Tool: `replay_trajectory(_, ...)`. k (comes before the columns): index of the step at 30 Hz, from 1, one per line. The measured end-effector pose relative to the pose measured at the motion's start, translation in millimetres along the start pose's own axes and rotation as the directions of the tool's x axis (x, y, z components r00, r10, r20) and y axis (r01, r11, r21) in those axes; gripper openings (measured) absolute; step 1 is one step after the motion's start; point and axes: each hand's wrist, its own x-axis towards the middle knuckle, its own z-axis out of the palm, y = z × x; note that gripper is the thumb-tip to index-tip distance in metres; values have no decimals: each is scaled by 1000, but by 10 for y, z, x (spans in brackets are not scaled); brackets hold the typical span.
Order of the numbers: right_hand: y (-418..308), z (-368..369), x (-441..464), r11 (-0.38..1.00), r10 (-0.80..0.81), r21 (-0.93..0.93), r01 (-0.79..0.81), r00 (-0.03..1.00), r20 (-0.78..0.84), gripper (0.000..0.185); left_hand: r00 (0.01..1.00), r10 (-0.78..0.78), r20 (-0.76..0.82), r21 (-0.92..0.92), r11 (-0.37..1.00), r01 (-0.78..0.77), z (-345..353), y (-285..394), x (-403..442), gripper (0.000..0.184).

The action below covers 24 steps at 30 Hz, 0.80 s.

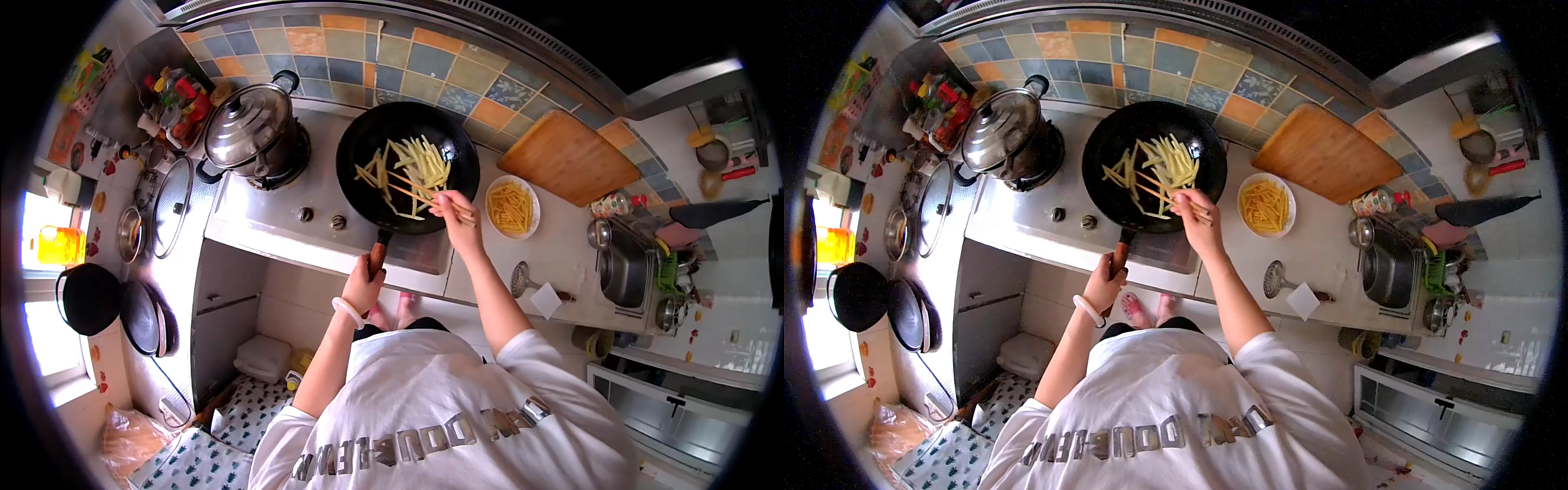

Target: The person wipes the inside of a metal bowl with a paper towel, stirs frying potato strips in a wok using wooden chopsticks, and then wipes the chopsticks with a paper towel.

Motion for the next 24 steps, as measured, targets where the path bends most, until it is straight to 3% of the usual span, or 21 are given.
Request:
replay_trajectory(1, -32, 24, 8, 1000, -22, -1, 22, 999, 27, 21, 1000, -1, 2, 2, 1000, 1, 1, 12, 2, 44)
replay_trajectory(4, -159, -123, 0, 998, 16, -51, -21, 996, -91, 21, 994, 103, -39, 66, 993, -100, 31, -93, 27, 36)
replay_trajectory(15, -710, -251, -92, 970, 57, -213, -118, 961, -272, 29, 989, 96, -112, 172, 982, -76, -10, 188, -71, 44)
replay_trajectory(18, -620, -175, -32, 967, 194, -117, -228, 950, -246, 30, 990, 88, -113, 174, 982, -68, -1, 203, -75, 44)
replay_trajectory(22, -221, -61, 26, 999, 11, -41, -15, 995, -99, 25, 990, 87, -114, 168, 983, -67, 17, 163, -52, 43)
replay_trajectory(24, -213, -119, 4, 994, -6, -109, -10, 989, -148, 24, 987, 115, -111, 167, 981, -95, 23, 100, -24, 43)
